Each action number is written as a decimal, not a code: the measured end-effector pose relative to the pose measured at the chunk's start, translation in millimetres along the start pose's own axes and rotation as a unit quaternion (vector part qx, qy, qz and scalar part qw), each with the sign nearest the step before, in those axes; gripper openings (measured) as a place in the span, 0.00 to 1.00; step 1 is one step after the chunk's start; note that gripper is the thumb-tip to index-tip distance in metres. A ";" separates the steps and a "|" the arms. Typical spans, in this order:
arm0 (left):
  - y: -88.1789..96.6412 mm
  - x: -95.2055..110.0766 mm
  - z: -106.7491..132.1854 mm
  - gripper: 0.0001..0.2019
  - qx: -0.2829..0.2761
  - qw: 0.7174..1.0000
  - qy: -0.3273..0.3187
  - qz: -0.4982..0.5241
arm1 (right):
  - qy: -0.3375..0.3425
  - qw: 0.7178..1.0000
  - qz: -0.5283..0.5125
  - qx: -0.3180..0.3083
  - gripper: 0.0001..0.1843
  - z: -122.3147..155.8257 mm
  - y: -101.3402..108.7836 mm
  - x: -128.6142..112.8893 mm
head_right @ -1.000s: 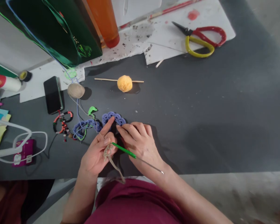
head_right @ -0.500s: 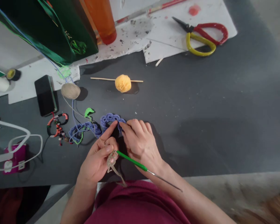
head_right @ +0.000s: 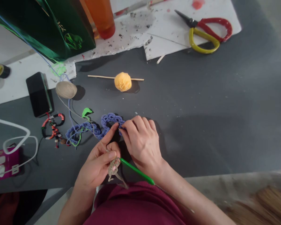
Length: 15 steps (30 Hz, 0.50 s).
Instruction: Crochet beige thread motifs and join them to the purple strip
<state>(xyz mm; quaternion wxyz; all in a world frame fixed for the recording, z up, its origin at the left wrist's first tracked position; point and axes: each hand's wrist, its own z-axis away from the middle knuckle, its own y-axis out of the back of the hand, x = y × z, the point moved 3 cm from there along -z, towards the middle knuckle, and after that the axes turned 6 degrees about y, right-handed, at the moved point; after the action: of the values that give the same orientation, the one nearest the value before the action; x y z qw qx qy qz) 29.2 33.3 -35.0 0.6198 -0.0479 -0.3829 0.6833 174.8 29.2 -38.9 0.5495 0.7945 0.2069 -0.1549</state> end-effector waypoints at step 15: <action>1.9 5.1 -3.6 0.22 0.084 0.990 -0.098 0.049 | -0.228 0.822 -0.509 -0.114 0.12 -22.3 8.4 17.9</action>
<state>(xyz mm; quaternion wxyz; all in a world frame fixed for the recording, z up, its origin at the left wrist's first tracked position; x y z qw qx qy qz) 28.4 39.5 -36.5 0.5471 0.0531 -0.3799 0.7441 194.9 50.3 -32.8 0.5107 0.4501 0.4671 -0.5642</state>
